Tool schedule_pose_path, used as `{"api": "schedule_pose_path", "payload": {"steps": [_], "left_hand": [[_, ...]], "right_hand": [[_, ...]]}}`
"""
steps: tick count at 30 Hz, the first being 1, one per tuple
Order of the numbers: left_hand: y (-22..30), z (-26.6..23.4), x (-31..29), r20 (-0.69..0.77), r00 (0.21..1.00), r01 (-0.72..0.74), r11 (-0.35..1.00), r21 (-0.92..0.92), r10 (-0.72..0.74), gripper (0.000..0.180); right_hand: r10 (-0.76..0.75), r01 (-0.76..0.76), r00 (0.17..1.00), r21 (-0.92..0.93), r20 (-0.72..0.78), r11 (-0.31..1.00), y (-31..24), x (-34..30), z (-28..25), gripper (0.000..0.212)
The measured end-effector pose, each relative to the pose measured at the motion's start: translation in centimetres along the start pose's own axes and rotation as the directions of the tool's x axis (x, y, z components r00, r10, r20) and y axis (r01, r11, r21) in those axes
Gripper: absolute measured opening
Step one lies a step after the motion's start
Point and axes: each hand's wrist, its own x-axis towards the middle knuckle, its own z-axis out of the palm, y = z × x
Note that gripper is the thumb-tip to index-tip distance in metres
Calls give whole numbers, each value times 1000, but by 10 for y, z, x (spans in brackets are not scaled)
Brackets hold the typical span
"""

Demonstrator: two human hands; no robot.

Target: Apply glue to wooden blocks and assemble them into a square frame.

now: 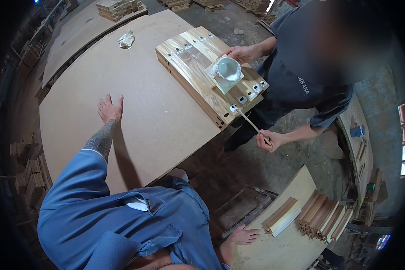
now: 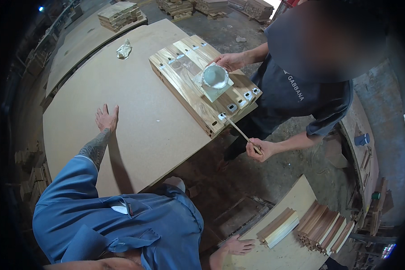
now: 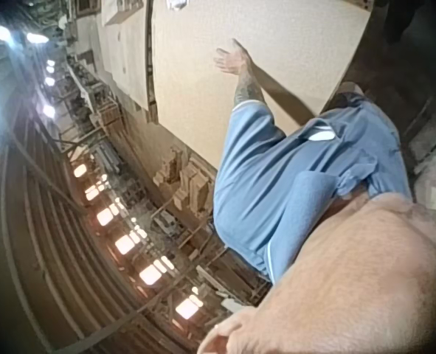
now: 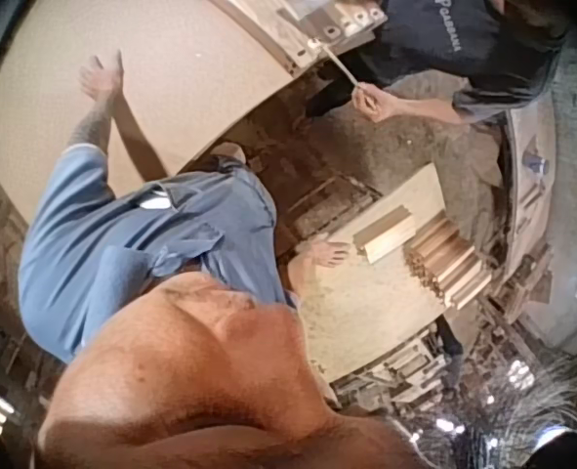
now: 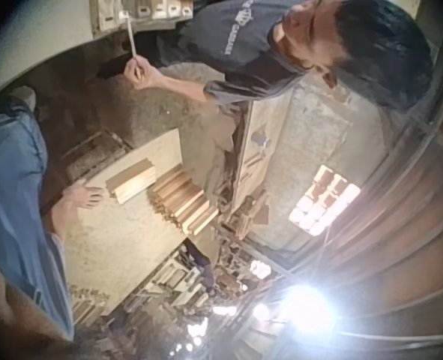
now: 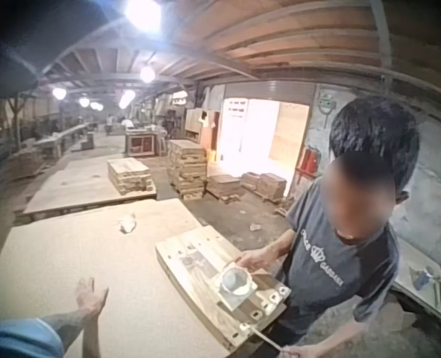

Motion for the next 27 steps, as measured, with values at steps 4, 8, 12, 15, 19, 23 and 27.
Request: {"api": "schedule_pose_path", "payload": {"steps": [4, 8, 12, 15, 19, 23, 27], "left_hand": [[-1, -1, 0, 9, 1000, 3, 1000, 9, -3, 84], [1, -3, -1, 15, 1000, 11, 1000, 10, -11, 84], [1, -1, -1, 15, 1000, 10, 1000, 9, -10, 84], [-1, -1, -1, 12, 1000, 10, 1000, 5, -10, 84], [-1, 1, 0, 7, 1000, 3, 1000, 15, -3, 84], [-2, 2, 2, 1, 1000, 1, 1000, 14, -1, 85], [-2, 3, 1, -34, 999, 1, 999, 53, 0, 84]], "right_hand": [[-14, 14, 1000, -17, -5, 1000, 2, 0, 2, 91], [-5, 6, 1000, -31, 15, 999, -1, 0, -3, 90], [-6, 6, 1000, -37, 3, 999, -1, -1, -4, 90], [-16, 15, 1000, -27, -3, 1000, -2, -2, -7, 90], [-45, 44, 999, 50, 15, 998, 3, -3, -2, 89], [-73, 73, 997, 27, -12, 997, 6, -2, 5, 89], [-90, 93, 995, 65, -47, 994, 7, -2, 7, 89]]}}
